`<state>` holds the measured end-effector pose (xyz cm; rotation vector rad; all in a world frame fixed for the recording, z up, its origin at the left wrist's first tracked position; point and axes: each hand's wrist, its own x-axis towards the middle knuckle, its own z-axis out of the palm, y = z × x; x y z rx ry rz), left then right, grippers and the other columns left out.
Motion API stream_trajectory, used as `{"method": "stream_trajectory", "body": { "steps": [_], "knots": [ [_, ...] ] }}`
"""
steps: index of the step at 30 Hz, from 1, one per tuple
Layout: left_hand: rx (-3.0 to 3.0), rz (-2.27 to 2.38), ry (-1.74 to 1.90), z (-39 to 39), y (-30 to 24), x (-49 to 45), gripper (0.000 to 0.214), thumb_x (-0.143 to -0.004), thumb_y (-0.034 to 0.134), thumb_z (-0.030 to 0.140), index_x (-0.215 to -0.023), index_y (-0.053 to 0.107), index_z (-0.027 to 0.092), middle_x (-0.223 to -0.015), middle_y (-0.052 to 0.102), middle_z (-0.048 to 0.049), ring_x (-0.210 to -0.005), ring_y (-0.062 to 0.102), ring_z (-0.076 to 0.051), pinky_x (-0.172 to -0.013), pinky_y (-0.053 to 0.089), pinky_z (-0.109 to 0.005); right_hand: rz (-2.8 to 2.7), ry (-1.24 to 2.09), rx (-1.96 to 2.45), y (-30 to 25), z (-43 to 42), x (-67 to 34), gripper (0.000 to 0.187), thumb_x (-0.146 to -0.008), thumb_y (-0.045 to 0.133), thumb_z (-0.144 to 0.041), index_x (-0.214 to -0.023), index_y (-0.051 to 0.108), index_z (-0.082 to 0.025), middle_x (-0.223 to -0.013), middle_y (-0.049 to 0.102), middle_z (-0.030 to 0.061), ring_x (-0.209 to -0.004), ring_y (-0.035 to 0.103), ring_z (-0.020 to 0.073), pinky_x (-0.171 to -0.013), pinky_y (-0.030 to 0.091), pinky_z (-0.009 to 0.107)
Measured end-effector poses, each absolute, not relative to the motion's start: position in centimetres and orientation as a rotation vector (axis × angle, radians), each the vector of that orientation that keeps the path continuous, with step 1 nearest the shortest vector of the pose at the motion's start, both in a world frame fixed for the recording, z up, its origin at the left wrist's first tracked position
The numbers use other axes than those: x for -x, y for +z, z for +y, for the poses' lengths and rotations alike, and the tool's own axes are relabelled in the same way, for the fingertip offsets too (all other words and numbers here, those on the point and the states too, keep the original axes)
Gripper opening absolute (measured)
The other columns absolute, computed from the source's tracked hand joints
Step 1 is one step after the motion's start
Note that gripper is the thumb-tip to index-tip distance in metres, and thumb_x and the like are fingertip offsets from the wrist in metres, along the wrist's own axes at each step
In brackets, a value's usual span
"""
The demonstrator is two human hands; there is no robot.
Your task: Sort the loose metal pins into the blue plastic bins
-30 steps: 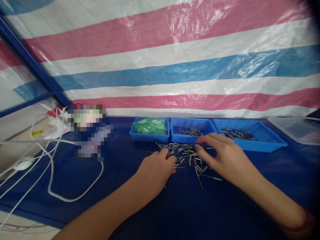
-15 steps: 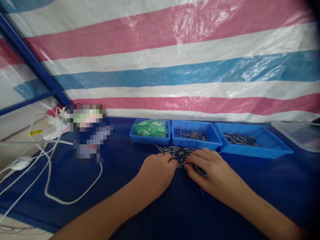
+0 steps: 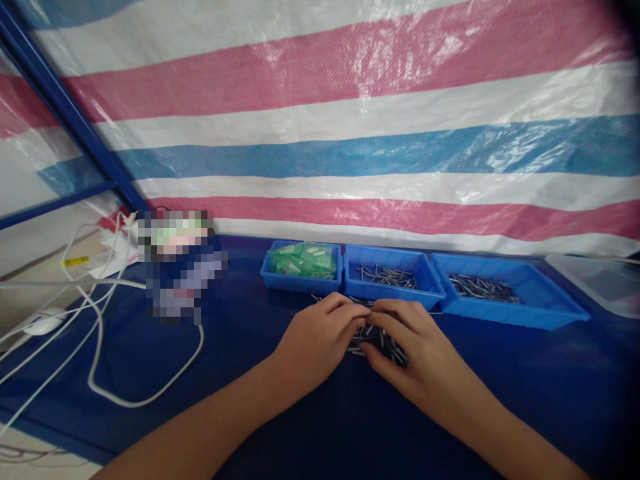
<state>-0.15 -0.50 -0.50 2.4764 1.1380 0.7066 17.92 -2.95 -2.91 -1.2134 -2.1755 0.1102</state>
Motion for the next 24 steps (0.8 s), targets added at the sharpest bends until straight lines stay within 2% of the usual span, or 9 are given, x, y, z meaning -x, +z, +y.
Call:
{"method": "stream_trajectory", "body": {
  "steps": [2,6,13,20,24],
  "knots": [
    [-2.315,1.089,0.855,-1.0,-0.3,-0.2,0.022,-0.095,0.044,0.023,-0.105,0.064,0.020,-0.105,0.065,-0.0035,-0.095,0.061,-0.014,-0.086,0.048,-0.024,-2.132,0.163,1.213,-3.0,-2.9,-17.9,0.021,-0.083,0.060,-0.027,-0.104,0.063,-0.021,-0.110,0.059,0.0102,-0.100,0.055,0.0262,-0.086,0.048,0.043],
    [-2.067,1.132,0.947,-1.6,0.0,-0.5,0.015,-0.090,0.054,0.026,-0.094,0.066,0.019,-0.091,0.069,-0.0008,-0.078,0.063,-0.012,-0.075,0.049,-0.022,-2.045,0.362,1.184,-2.9,-2.7,-18.0,0.012,-0.089,0.053,-0.026,-0.092,0.065,-0.025,-0.103,0.060,0.0069,-0.098,0.056,0.0231,-0.084,0.049,0.039],
    [-1.936,1.205,0.933,-0.9,-0.3,-0.4,0.015,-0.087,0.058,0.029,-0.089,0.067,0.017,-0.080,0.068,0.0007,-0.065,0.058,-0.010,-0.063,0.045,-0.020,-1.829,0.563,1.191,-2.6,-2.1,-18.6,0.011,-0.089,0.054,-0.028,-0.092,0.065,-0.025,-0.100,0.059,0.0054,-0.101,0.056,0.0205,-0.087,0.046,0.035],
    [-1.845,1.175,0.875,-1.0,-1.1,-0.9,0.017,-0.086,0.057,0.032,-0.089,0.063,0.017,-0.069,0.062,0.0024,-0.059,0.054,-0.010,-0.055,0.041,-0.020,-1.493,0.773,1.131,-2.6,-2.0,-17.8,0.010,-0.081,0.065,-0.032,-0.082,0.066,-0.022,-0.091,0.059,0.0055,-0.085,0.058,0.0187,-0.065,0.050,0.030],
    [-1.819,1.164,0.821,-1.0,-1.3,-1.1,0.018,-0.086,0.056,0.034,-0.089,0.061,0.017,-0.068,0.060,0.0024,-0.060,0.055,-0.011,-0.057,0.042,-0.021,-1.431,0.804,1.080,-2.5,-1.9,-17.7,0.009,-0.079,0.066,-0.031,-0.079,0.067,-0.022,-0.088,0.057,0.0047,-0.079,0.057,0.0167,-0.063,0.049,0.029]
  ]
}}
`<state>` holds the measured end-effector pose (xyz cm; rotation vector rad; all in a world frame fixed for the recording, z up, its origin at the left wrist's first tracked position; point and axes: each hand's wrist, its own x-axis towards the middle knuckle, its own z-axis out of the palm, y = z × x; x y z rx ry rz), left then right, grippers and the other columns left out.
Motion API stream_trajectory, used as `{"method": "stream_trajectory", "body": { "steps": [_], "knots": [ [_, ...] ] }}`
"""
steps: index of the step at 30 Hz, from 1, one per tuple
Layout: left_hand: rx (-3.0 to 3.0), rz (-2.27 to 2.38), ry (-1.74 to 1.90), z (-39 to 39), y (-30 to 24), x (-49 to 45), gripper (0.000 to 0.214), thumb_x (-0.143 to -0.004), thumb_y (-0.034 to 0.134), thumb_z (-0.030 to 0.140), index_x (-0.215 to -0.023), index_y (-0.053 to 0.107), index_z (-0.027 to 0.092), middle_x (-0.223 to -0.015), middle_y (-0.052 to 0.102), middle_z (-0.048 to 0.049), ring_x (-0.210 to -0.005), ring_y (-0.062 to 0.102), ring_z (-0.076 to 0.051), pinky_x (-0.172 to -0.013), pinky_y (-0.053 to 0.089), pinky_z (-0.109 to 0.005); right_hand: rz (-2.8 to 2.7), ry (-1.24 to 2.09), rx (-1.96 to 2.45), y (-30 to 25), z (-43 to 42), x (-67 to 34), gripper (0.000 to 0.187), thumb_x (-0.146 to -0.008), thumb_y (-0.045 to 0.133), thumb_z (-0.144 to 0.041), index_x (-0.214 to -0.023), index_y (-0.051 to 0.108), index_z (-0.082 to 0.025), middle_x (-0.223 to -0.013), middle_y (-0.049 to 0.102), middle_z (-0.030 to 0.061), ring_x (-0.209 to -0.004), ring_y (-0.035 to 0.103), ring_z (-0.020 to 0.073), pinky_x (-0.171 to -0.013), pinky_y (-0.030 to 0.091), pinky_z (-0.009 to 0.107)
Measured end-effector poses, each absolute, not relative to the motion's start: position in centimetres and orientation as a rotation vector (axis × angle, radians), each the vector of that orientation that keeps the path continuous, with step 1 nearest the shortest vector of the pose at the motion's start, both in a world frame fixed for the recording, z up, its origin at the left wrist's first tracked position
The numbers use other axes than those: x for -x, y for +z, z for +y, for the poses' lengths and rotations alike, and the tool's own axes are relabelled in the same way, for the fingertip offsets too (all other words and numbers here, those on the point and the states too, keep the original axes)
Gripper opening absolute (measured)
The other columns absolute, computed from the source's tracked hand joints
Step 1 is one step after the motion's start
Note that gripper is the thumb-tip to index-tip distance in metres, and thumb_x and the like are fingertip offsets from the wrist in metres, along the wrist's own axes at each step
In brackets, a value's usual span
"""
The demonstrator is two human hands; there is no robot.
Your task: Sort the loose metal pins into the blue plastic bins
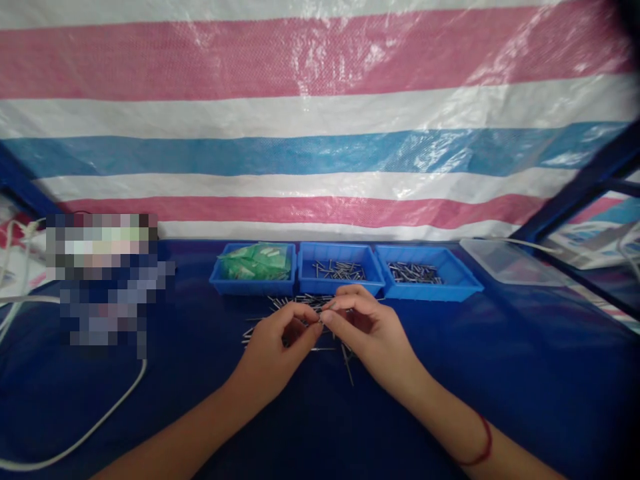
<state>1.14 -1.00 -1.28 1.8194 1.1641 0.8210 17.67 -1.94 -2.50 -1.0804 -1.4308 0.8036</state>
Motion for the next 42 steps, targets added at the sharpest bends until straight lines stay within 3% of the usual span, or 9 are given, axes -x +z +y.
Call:
{"method": "stream_trajectory", "body": {
  "steps": [12,15,18,21,26,35,42],
  "knots": [
    [-2.054,1.216,0.896,-0.2,-0.8,-0.4,0.014,-0.087,0.055,0.030,-0.085,0.062,0.019,-0.075,0.059,0.0013,-0.067,0.057,-0.011,-0.062,0.045,-0.021,-1.669,0.736,1.117,-1.5,-1.6,-18.5,0.006,-0.083,0.057,-0.020,-0.080,0.062,-0.020,-0.088,0.054,0.0034,-0.068,0.053,0.0119,-0.059,0.045,0.026],
    [-2.163,1.238,0.886,0.1,-0.6,0.0,0.015,-0.088,0.053,0.030,-0.097,0.060,0.020,-0.078,0.061,0.0015,-0.067,0.057,-0.011,-0.063,0.047,-0.022,-1.787,0.531,1.140,-0.6,-1.2,-19.6,0.008,-0.084,0.054,-0.017,-0.081,0.060,-0.020,-0.089,0.056,0.0042,-0.079,0.056,0.0147,-0.071,0.048,0.028],
    [-2.319,1.251,0.852,0.5,-0.7,0.4,0.032,-0.087,0.054,0.031,-0.118,0.053,0.022,-0.088,0.064,-0.0004,-0.074,0.060,-0.014,-0.071,0.049,-0.025,-1.723,0.176,1.262,-0.1,0.0,-22.4,0.009,-0.086,0.052,-0.019,-0.083,0.060,-0.020,-0.089,0.057,0.0055,-0.085,0.056,0.0178,-0.077,0.047,0.032],
    [-2.540,1.234,0.723,0.7,-0.7,0.5,0.025,-0.087,0.053,0.029,-0.111,0.060,0.024,-0.101,0.065,-0.0041,-0.092,0.059,-0.019,-0.083,0.047,-0.033,-1.552,-0.158,1.502,-0.5,1.6,-26.3,0.009,-0.085,0.054,-0.024,-0.082,0.061,-0.020,-0.086,0.058,0.0065,-0.082,0.056,0.0205,-0.076,0.045,0.036],
    [-2.710,1.206,0.461,0.5,-1.0,0.3,0.023,-0.084,0.059,0.026,-0.106,0.065,0.026,-0.112,0.062,-0.0058,-0.102,0.054,-0.024,-0.083,0.043,-0.037,-1.594,-0.446,1.716,-1.9,2.8,-28.8,0.019,-0.086,0.055,-0.033,-0.088,0.066,-0.018,-0.090,0.060,0.0109,-0.088,0.055,0.0273,-0.082,0.041,0.045],
    [-2.618,1.264,0.301,0.4,-1.1,0.4,0.016,-0.090,0.056,0.024,-0.104,0.064,0.027,-0.108,0.064,-0.0015,-0.101,0.053,-0.021,-0.084,0.035,-0.038,-1.900,-0.101,1.303,-2.4,-0.9,-20.3,0.012,-0.085,0.053,-0.017,-0.085,0.065,-0.021,-0.088,0.062,0.0075,-0.086,0.055,0.0221,-0.080,0.047,0.040],
    [-2.631,1.295,0.265,-0.1,-0.5,0.1,0.017,-0.094,0.047,0.022,-0.100,0.062,0.023,-0.103,0.064,-0.0013,-0.096,0.056,-0.019,-0.081,0.034,-0.037,-2.119,0.072,1.270,-2.3,-2.3,-18.4,0.011,-0.084,0.055,-0.016,-0.088,0.065,-0.020,-0.092,0.063,0.0079,-0.090,0.054,0.0230,-0.078,0.048,0.040]
  ]
}}
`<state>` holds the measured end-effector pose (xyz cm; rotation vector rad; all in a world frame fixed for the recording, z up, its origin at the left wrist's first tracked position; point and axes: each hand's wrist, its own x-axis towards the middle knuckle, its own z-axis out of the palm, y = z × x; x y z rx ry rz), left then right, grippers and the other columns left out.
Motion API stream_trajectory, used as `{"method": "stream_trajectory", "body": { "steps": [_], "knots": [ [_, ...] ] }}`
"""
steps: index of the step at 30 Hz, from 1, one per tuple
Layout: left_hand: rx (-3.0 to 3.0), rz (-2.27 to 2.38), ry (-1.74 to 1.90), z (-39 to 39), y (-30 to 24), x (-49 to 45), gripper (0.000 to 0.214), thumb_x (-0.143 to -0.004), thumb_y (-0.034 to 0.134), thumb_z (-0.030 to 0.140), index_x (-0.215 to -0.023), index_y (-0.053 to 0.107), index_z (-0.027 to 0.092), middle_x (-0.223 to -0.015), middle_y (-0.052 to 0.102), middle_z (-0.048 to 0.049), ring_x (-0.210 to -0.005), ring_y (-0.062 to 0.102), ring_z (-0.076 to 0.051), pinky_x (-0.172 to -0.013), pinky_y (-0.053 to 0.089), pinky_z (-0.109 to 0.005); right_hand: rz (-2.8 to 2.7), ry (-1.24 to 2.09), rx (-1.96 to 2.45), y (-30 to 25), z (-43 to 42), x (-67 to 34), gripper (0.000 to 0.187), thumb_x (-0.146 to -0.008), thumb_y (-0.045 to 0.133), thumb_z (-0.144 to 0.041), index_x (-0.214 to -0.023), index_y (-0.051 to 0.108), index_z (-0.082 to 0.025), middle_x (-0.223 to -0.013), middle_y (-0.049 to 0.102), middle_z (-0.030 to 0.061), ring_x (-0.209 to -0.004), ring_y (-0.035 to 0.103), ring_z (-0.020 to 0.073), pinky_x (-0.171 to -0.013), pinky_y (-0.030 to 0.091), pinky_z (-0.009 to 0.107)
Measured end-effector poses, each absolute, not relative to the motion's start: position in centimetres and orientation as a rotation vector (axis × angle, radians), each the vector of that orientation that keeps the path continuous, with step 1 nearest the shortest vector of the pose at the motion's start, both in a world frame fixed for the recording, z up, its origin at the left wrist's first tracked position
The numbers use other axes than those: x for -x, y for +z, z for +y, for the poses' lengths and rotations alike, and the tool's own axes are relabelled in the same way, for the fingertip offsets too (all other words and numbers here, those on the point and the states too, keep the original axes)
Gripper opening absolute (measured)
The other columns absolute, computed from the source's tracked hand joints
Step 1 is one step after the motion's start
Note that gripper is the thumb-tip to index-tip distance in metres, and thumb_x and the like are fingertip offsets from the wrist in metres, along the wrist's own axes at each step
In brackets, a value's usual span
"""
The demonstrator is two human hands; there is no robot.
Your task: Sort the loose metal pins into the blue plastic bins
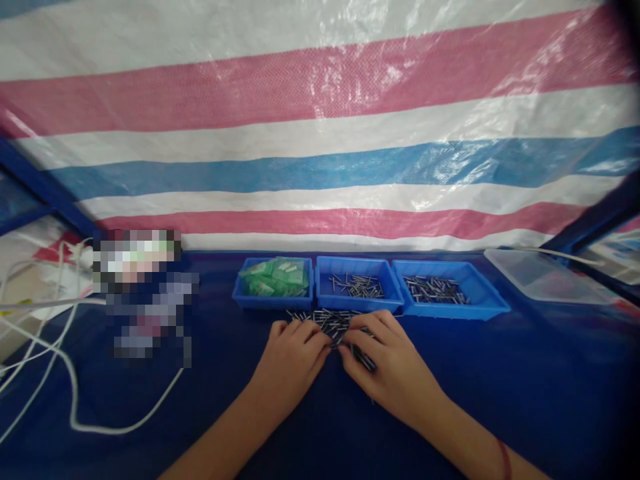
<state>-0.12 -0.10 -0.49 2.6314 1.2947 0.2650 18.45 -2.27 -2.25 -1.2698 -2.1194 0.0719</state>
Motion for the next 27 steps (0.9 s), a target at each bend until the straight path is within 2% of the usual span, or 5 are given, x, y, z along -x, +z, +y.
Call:
{"method": "stream_trajectory", "body": {
  "steps": [6,15,19,24,27],
  "knots": [
    [-2.679,1.330,0.294,-0.1,-1.3,0.3,0.014,-0.092,0.052,0.026,-0.100,0.061,0.020,-0.101,0.062,-0.0038,-0.095,0.057,-0.020,-0.078,0.040,-0.033,-2.251,-0.008,1.314,-2.8,-2.7,-18.1,0.016,-0.084,0.058,-0.020,-0.098,0.066,-0.019,-0.102,0.062,0.0091,-0.097,0.053,0.0255,-0.083,0.047,0.042],
    [-2.795,1.361,0.427,-0.6,-1.8,0.1,0.017,-0.094,0.044,0.025,-0.089,0.059,0.018,-0.095,0.060,-0.0045,-0.086,0.055,-0.020,-0.072,0.041,-0.033,-2.309,0.023,1.224,-3.8,-1.7,-18.7,0.011,-0.086,0.054,-0.016,-0.085,0.065,-0.019,-0.089,0.065,0.0065,-0.089,0.055,0.0219,-0.080,0.046,0.037],
    [-2.644,1.410,0.664,-0.8,-2.0,0.0,0.018,-0.095,0.040,0.023,-0.089,0.056,0.018,-0.097,0.058,-0.0048,-0.088,0.055,-0.019,-0.075,0.041,-0.031,-2.146,0.172,1.249,-3.5,-1.6,-18.6,0.007,-0.085,0.058,-0.025,-0.086,0.061,-0.019,-0.087,0.065,0.0059,-0.085,0.056,0.0223,-0.078,0.046,0.038],
    [-2.359,1.325,0.967,-0.7,-2.0,-0.3,0.019,-0.096,0.038,0.024,-0.085,0.053,0.017,-0.088,0.056,-0.0034,-0.084,0.054,-0.017,-0.075,0.042,-0.028,-1.757,0.564,1.290,-3.2,-1.7,-18.2,0.023,-0.083,0.060,-0.038,-0.097,0.058,-0.019,-0.079,0.066,0.0023,-0.070,0.058,0.0176,-0.068,0.046,0.032],
    [-2.246,1.246,1.049,-0.8,-2.0,-0.6,0.018,-0.095,0.039,0.025,-0.086,0.053,0.017,-0.086,0.057,-0.0031,-0.082,0.055,-0.016,-0.074,0.042,-0.027,-1.669,0.760,1.184,-3.0,-1.8,-18.0,0.023,-0.084,0.058,-0.041,-0.089,0.062,-0.019,-0.078,0.065,0.0023,-0.068,0.056,0.0157,-0.065,0.045,0.029]
  ]
}}
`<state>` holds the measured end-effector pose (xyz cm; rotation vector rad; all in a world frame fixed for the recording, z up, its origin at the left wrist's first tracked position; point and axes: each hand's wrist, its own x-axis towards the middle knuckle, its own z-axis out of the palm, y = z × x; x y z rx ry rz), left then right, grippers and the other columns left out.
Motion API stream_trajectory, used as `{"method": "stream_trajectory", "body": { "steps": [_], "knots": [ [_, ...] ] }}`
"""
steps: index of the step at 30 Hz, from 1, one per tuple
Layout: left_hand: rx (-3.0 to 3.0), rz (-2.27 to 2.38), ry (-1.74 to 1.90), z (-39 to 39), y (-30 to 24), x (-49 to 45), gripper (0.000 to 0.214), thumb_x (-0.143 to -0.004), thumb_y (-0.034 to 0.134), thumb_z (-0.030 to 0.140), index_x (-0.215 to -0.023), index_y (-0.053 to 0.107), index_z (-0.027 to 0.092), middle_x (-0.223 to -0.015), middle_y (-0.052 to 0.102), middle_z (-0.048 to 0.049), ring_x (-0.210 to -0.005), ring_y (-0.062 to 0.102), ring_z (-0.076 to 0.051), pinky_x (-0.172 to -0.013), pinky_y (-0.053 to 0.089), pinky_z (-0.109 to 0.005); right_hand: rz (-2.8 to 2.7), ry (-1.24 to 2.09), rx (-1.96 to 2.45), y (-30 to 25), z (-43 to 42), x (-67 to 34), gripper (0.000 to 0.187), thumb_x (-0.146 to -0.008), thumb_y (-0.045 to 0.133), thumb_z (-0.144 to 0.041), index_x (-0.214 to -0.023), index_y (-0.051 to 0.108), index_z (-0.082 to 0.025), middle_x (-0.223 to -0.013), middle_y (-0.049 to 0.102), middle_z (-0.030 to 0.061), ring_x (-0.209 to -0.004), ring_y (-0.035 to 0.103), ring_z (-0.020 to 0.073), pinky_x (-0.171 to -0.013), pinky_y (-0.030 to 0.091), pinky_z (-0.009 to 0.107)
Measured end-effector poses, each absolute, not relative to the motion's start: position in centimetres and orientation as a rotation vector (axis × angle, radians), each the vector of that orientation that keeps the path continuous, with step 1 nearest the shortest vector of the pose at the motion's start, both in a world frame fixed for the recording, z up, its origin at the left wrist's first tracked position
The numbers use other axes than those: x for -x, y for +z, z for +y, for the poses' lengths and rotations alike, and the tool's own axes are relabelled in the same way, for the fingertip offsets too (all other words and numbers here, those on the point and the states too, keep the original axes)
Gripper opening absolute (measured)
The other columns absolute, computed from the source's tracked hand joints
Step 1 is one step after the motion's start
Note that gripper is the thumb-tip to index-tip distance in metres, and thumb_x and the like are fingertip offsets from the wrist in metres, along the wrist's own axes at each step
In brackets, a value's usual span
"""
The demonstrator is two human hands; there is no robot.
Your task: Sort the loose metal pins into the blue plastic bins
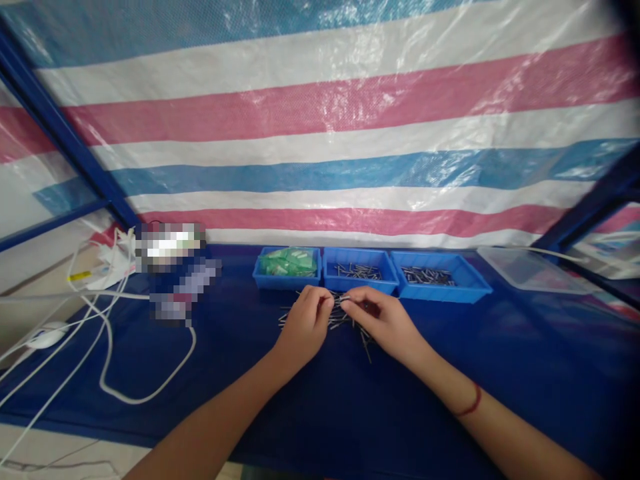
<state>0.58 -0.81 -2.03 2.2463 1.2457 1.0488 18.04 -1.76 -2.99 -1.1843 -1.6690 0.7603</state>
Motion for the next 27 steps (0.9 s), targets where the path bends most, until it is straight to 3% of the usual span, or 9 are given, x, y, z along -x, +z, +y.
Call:
{"method": "stream_trajectory", "body": {
  "steps": [9,15,27],
  "knots": [
    [-2.025,1.172,1.184,-0.7,-1.6,-0.6,0.010,-0.089,0.052,0.024,-0.092,0.059,0.019,-0.088,0.065,-0.0013,-0.080,0.061,-0.015,-0.075,0.044,-0.025,-1.654,0.830,1.126,-1.6,-2.3,-18.2,0.022,-0.088,0.053,-0.037,-0.078,0.062,-0.018,-0.073,0.059,0.0005,-0.062,0.049,0.0124,-0.059,0.040,0.025],
    [-1.696,1.086,1.299,-1.0,-1.4,-1.0,0.012,-0.083,0.061,0.025,-0.093,0.058,0.019,-0.084,0.064,-0.0003,-0.076,0.062,-0.013,-0.071,0.047,-0.023,-1.730,0.821,1.121,-1.4,-2.5,-17.8,0.020,-0.089,0.051,-0.033,-0.081,0.062,-0.018,-0.073,0.058,0.0006,-0.063,0.050,0.0124,-0.060,0.040,0.025],
    [-1.606,0.952,1.374,-1.6,-1.1,-1.2,0.017,-0.083,0.061,0.021,-0.098,0.055,0.020,-0.090,0.064,-0.0013,-0.081,0.063,-0.012,-0.073,0.051,-0.022,-1.790,0.719,1.076,-0.6,-3.2,-17.7,0.018,-0.090,0.052,-0.029,-0.080,0.062,-0.019,-0.073,0.061,0.0019,-0.067,0.055,0.0137,-0.063,0.043,0.026]
  ]
}}
